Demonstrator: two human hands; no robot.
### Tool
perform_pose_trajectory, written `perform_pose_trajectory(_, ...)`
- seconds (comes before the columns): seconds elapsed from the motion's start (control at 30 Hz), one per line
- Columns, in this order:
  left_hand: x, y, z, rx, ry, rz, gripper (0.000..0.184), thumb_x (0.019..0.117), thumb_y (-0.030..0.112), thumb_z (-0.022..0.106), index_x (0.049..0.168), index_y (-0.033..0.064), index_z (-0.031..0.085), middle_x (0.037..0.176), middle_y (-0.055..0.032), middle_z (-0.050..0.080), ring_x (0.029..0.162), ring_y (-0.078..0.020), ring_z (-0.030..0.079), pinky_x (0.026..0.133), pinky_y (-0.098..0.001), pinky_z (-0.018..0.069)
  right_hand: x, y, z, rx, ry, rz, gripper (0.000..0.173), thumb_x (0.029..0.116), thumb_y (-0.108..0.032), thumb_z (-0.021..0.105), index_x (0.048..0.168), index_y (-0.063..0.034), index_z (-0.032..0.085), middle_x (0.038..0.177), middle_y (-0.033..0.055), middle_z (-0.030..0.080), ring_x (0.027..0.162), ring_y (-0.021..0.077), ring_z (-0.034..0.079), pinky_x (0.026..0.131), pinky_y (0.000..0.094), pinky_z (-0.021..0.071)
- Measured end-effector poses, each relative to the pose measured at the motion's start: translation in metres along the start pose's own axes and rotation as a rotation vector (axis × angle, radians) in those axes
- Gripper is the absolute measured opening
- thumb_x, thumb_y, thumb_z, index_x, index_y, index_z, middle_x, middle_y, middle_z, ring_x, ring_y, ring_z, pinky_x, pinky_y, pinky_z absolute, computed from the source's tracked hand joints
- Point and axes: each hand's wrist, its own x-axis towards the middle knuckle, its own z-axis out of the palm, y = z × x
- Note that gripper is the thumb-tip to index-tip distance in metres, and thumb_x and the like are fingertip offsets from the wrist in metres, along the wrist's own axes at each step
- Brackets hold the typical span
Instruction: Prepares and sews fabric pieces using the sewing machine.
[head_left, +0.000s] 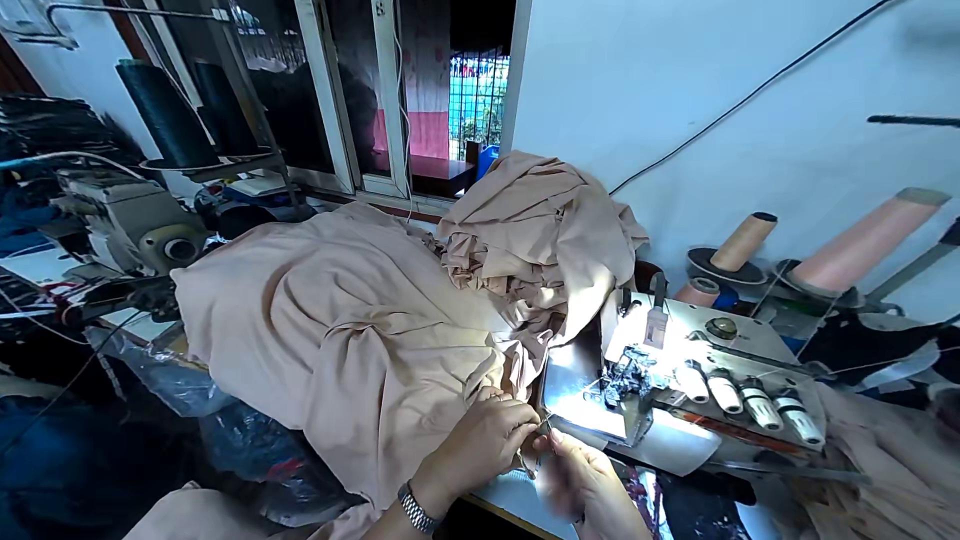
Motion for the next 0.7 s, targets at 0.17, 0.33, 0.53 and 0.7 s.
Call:
perform_pose_trajectory(0.17,-0.002,-0.001,0.003,-0.015,0.065,-0.008,0.029,0.1066,0.017,0.047,0.106,0.0027,0.072,0.1,-0.0101,0.073,0.1,-0.0219,0.067,0.105,-0.0396,0.0421,-0.006,0.001,0.001,0.012,-0.004,0.027,0.037,0.1115,-0.016,0.033,0.101,0.0014,0.063,0.057,-0.0022,0.053,0.041,0.0031,0.046,0.039,0.018,0.0425)
perform_pose_trajectory(0.33,-0.004,-0.001,0.006,-0.038,0.045,-0.009,0.028,0.1068,0.017,0.048,0.107,0.0043,0.073,0.1,-0.0092,0.073,0.099,-0.0208,0.067,0.101,-0.04,0.0436,0.0,0.005,0.0,0.049,-0.002,0.004,0.035,0.1111,-0.016,0.036,0.097,0.0012,0.064,0.057,-0.0008,0.053,0.041,0.0037,0.046,0.039,0.0181,0.0423)
perform_pose_trajectory(0.53,-0.004,-0.005,0.009,-0.059,0.079,-0.007,0.028,0.1071,0.018,0.049,0.105,0.004,0.072,0.098,-0.0086,0.073,0.097,-0.0201,0.067,0.098,-0.0394,0.0458,-0.002,0.007,-0.004,0.053,-0.017,0.006,0.035,0.1106,-0.016,0.034,0.099,0.001,0.063,0.055,-0.0019,0.052,0.04,0.0034,0.046,0.04,0.0182,0.0437)
perform_pose_trajectory(0.7,-0.005,-0.006,0.012,-0.066,0.079,-0.004,0.027,0.1068,0.019,0.049,0.105,0.0051,0.073,0.099,-0.0072,0.073,0.098,-0.0191,0.066,0.097,-0.0378,0.0459,-0.001,0.011,-0.007,0.062,-0.042,-0.019,0.033,0.1095,-0.016,0.035,0.101,0.0011,0.063,0.056,-0.0017,0.053,0.041,0.0036,0.047,0.041,0.0184,0.0446)
